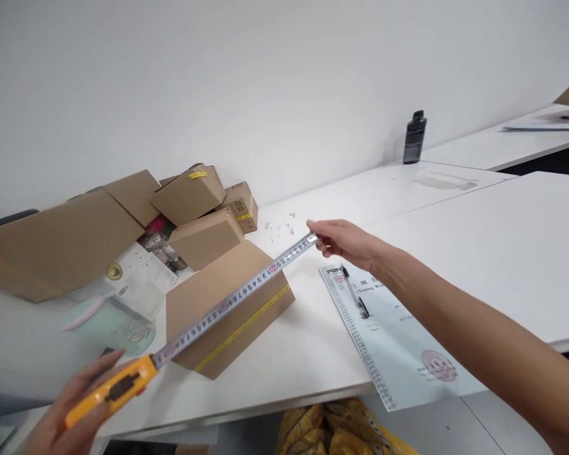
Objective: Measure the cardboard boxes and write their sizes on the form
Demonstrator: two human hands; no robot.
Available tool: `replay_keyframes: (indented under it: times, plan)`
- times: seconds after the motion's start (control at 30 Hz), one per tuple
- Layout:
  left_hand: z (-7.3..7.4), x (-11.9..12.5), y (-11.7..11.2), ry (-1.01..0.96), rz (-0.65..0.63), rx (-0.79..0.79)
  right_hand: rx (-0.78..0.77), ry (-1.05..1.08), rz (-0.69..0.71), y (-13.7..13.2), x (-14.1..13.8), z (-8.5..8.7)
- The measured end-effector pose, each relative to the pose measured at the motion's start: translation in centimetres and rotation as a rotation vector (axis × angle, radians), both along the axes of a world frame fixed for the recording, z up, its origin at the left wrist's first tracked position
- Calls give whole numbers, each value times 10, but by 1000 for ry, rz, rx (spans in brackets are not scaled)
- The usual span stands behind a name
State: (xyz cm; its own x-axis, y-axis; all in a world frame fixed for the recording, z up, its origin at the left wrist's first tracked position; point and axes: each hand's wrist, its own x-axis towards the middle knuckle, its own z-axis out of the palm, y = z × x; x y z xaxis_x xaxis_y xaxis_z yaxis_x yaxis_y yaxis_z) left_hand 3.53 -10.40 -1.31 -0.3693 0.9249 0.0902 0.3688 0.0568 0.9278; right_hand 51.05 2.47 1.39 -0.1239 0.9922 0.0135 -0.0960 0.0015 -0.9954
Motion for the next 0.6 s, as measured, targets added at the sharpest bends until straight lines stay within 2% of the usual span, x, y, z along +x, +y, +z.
replay_keyframes:
  times: [0.07,0.13,0.27,0.4,0.6]
  plan:
    - [16,-24,11,-75,26,-29,-19,-47,-29,29,-6,3]
    - [24,-36,19,-99,5,-46,-45,-133,-38,52,-22,-3]
    - [25,-42,25,-71,-11,-74,-66,-268,-59,85,-60,-24]
    - [23,-50,23,-91,-56,-103,-59,-375,-80,105,-86,-38]
    - [30,-59,26,-58,-58,-95,-4,-517,-33,115,-113,-39]
